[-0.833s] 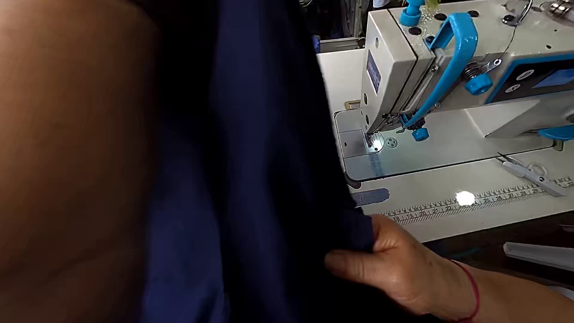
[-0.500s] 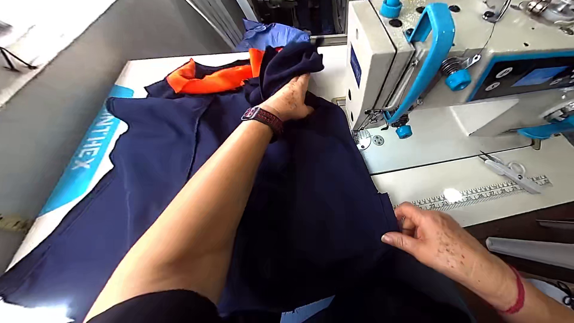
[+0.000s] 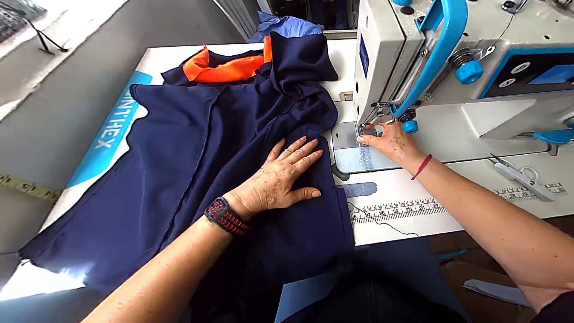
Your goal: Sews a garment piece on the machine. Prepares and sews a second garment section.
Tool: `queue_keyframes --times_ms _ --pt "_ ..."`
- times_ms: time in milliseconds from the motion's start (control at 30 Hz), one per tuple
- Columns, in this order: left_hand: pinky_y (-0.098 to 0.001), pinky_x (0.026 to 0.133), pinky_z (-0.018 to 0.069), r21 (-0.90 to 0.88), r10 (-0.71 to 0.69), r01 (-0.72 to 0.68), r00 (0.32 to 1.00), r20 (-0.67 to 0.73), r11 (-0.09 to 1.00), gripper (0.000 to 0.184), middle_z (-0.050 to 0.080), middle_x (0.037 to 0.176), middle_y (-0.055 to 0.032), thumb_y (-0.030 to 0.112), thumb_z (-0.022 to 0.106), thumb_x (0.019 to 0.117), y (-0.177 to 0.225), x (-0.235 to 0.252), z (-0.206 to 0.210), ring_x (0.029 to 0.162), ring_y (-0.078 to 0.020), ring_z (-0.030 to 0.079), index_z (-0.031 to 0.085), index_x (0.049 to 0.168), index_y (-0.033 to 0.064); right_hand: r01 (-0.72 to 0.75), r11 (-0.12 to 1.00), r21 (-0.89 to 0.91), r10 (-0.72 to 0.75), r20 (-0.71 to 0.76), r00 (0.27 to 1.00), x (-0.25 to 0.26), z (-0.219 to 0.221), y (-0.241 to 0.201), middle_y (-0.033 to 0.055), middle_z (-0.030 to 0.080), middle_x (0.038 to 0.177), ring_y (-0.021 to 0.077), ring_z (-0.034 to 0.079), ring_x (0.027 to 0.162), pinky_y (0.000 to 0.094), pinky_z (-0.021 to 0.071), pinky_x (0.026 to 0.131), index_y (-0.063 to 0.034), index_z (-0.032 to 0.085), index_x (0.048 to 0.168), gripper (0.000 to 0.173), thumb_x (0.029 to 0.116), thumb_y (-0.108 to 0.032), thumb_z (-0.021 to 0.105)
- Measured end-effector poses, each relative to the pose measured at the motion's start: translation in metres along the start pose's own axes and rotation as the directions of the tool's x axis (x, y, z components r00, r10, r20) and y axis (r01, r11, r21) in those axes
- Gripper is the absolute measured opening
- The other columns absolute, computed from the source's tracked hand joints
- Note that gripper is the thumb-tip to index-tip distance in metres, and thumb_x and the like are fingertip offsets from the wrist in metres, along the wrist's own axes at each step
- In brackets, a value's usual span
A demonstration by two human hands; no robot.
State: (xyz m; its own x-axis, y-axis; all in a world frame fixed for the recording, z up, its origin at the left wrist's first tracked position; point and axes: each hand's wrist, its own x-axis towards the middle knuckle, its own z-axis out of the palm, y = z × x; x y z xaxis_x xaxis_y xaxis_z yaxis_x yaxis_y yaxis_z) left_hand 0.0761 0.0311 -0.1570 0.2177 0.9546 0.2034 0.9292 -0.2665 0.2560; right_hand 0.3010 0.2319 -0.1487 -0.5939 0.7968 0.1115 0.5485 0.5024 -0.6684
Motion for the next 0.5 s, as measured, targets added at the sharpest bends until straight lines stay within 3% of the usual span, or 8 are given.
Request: queue_keyframes --times_ms 67,167,267,333,433,500 --pt "-0.0708 0.110 0.0352 -0.050 0.014 -0.016 0.999 -0.050 0.999 0.068 0.058 0.146 -0.0197 0.057 0.060 0.0904 0.011 0.008 -0.004 0.141 -0.0427 0.048 0.068 0.131 0.0033 0.009 1.000 0.019 -0.009 0.010 1.000 0.001 0.001 -0.003 0.0229 0.068 0.111 0.0461 0.048 0.124 0.0623 0.0342 0.099 -0.0048 0.077 0.091 0.023 0.0860 -0.027 0.082" --pt "-0.0557 0.100 0.0492 -0.092 0.074 -0.091 0.982 -0.175 0.992 0.044 0.070 0.121 -0.0164 0.044 0.062 0.0946 0.030 0.032 -0.003 0.122 -0.0363 0.062 0.077 0.110 0.0054 0.051 0.998 0.046 -0.049 -0.028 0.998 -0.005 0.002 0.001 0.0184 0.069 0.100 0.0409 0.052 0.116 0.0591 0.0368 0.094 -0.0054 0.076 0.084 0.017 0.0884 -0.022 0.078" --pt "-0.0512 0.084 0.0498 -0.105 0.097 -0.126 0.963 -0.251 0.986 0.060 0.069 0.107 -0.0166 0.058 0.059 0.0925 0.035 0.062 0.005 0.103 -0.0351 0.063 0.075 0.116 0.0051 0.236 0.971 0.028 -0.230 -0.141 0.963 -0.021 0.007 0.003 0.0136 0.068 0.087 0.0365 0.059 0.101 0.0555 0.0419 0.087 -0.0038 0.072 0.078 0.017 0.0869 -0.017 0.077" --pt "-0.0510 0.077 0.0473 -0.107 0.102 -0.133 0.961 -0.256 0.985 0.075 0.066 0.103 -0.0182 0.072 0.052 0.0895 0.034 0.078 0.013 0.095 -0.0359 0.061 0.073 0.126 0.0094 0.353 0.935 0.020 -0.346 -0.154 0.926 -0.038 0.011 0.000 0.0140 0.068 0.093 0.0361 0.060 0.102 0.0553 0.0440 0.087 -0.0038 0.070 0.075 0.015 0.0836 -0.014 0.076" --pt "-0.0530 0.074 0.0452 -0.036 0.091 -0.101 0.975 -0.201 0.994 0.079 0.063 0.102 -0.0210 0.079 0.044 0.0871 0.030 0.090 0.020 0.093 -0.0397 0.060 0.076 0.122 0.0164 0.360 0.933 -0.002 -0.358 -0.113 0.927 -0.053 0.014 0.002 0.0108 0.066 0.092 0.0322 0.059 0.098 0.0511 0.0420 0.081 -0.0070 0.068 0.073 0.014 0.0829 -0.014 0.074" --pt "-0.0550 0.074 0.0449 0.005 0.072 -0.073 0.974 -0.213 0.997 0.081 0.064 0.102 -0.0229 0.079 0.044 0.0870 0.026 0.091 0.022 0.093 -0.0421 0.060 0.077 0.118 0.0118 0.330 0.944 0.017 -0.327 -0.096 0.940 -0.050 0.007 0.005 0.0122 0.068 0.090 0.0314 0.061 0.095 0.0506 0.0420 0.080 -0.0043 0.068 0.076 0.016 0.0863 -0.015 0.073"
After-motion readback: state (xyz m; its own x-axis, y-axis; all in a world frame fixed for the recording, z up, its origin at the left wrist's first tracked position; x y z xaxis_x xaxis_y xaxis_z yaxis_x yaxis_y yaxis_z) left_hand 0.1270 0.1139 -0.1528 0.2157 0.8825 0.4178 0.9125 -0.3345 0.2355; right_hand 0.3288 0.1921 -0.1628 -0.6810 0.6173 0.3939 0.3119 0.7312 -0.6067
